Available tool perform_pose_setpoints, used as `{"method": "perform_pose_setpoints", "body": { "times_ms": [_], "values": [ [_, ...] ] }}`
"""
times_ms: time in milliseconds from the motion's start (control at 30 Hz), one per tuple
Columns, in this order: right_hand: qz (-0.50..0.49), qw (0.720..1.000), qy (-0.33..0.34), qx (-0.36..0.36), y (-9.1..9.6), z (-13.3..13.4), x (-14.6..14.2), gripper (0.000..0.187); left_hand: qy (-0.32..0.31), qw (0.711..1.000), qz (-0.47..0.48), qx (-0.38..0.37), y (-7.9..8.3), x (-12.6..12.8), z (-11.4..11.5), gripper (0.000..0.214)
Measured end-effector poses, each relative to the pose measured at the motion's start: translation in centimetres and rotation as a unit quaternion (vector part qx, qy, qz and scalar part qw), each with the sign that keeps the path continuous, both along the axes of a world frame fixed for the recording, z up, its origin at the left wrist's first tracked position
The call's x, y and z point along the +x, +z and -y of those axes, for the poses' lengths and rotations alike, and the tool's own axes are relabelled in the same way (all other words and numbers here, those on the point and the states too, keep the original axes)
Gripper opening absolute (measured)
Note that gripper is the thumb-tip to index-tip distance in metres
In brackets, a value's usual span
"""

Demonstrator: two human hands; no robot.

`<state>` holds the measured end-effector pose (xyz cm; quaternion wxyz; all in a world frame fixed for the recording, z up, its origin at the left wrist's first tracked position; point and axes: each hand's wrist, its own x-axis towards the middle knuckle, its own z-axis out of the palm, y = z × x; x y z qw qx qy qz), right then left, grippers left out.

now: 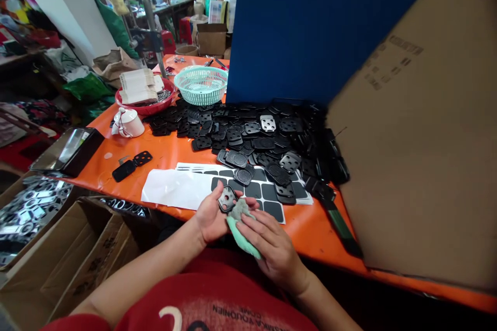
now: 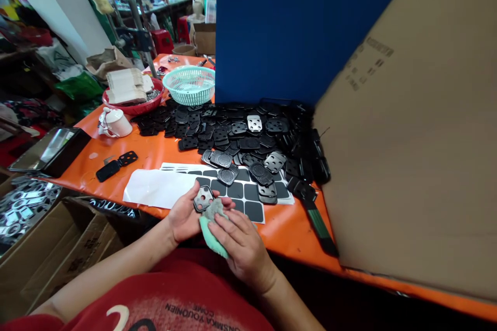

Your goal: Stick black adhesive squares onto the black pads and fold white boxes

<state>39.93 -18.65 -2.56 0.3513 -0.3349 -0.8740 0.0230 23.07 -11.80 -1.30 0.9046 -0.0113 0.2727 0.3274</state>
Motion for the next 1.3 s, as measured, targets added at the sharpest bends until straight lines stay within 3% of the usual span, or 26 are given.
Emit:
{"method": "perform_pose_setpoints", "body": {
  "times_ms": [100, 233, 300, 367, 467, 533, 600, 667, 733, 833, 967, 1033, 1100, 1167, 1200, 1300],
  "values": [
    [-0.047, 0.997, -0.011, 0.052, 0.3, 0.1, 0.5, 0.033, -0.010, 1.000, -0.009, -0.026, 0.3, 0.2, -0.1, 0.053],
    [-0.036, 0.996, -0.028, 0.071, 0.8, -0.4, 2.1, 0.020, 0.039, 0.996, -0.071, -0.030, 0.7, 0.5, -0.2, 0.016],
    [-0.012, 0.995, -0.081, 0.057, 0.6, -0.8, 4.0, 0.019, 0.077, 0.990, -0.119, -0.002, 0.9, 0.3, -0.5, 0.020],
    [0.026, 0.986, -0.163, 0.012, 0.1, -1.1, 6.3, 0.033, 0.092, 0.981, -0.162, 0.046, 1.0, 0.0, -0.8, 0.027],
    [0.052, 0.963, -0.256, -0.058, -1.1, -1.1, 9.8, 0.042, 0.051, 0.974, -0.188, 0.116, 1.2, -0.4, -1.0, 0.025],
    [0.013, 0.939, -0.338, -0.062, -1.9, -1.1, 11.9, 0.037, 0.008, 0.972, -0.185, 0.144, 1.2, -0.3, -0.8, 0.023],
    [0.001, 0.887, -0.456, -0.069, -2.7, -1.0, 13.6, 0.034, -0.029, 0.971, -0.177, 0.156, 1.0, 0.1, -0.4, 0.023],
    [0.074, 0.830, -0.538, -0.129, -3.7, -1.0, 14.8, 0.041, -0.053, 0.971, -0.170, 0.162, 0.9, 0.4, -0.1, 0.025],
    [0.167, 0.789, -0.554, -0.208, -4.6, -1.0, 15.4, 0.051, -0.069, 0.970, -0.165, 0.167, 0.8, 0.7, 0.2, 0.028],
    [0.229, 0.770, -0.539, -0.253, -5.6, -1.0, 15.7, 0.056, -0.083, 0.968, -0.165, 0.169, 1.0, 0.9, 0.6, 0.029],
    [0.179, 0.772, -0.566, -0.226, -4.7, -0.8, 15.5, 0.055, -0.087, 0.957, -0.209, 0.184, 1.3, 1.1, 1.0, 0.027],
    [0.107, 0.792, -0.571, -0.185, -3.1, -0.4, 14.5, 0.052, -0.098, 0.930, -0.264, 0.235, 1.3, 1.2, 1.2, 0.025],
    [0.035, 0.848, -0.510, -0.143, -1.1, 0.1, 12.6, 0.047, -0.111, 0.881, -0.340, 0.311, 1.2, 1.4, 1.3, 0.022],
    [-0.001, 0.919, -0.370, -0.134, 1.1, 0.8, 9.8, 0.040, -0.118, 0.813, -0.417, 0.390, 1.2, 1.6, 1.5, 0.022],
    [-0.005, 0.942, -0.303, -0.141, 2.0, 1.1, 8.2, 0.037, -0.118, 0.777, -0.450, 0.425, 1.2, 1.7, 1.7, 0.022],
    [0.010, 0.968, -0.202, -0.147, 3.8, 1.9, 3.9, 0.035, -0.102, 0.677, -0.515, 0.516, 1.5, 1.6, 2.0, 0.024]
  ]
}}
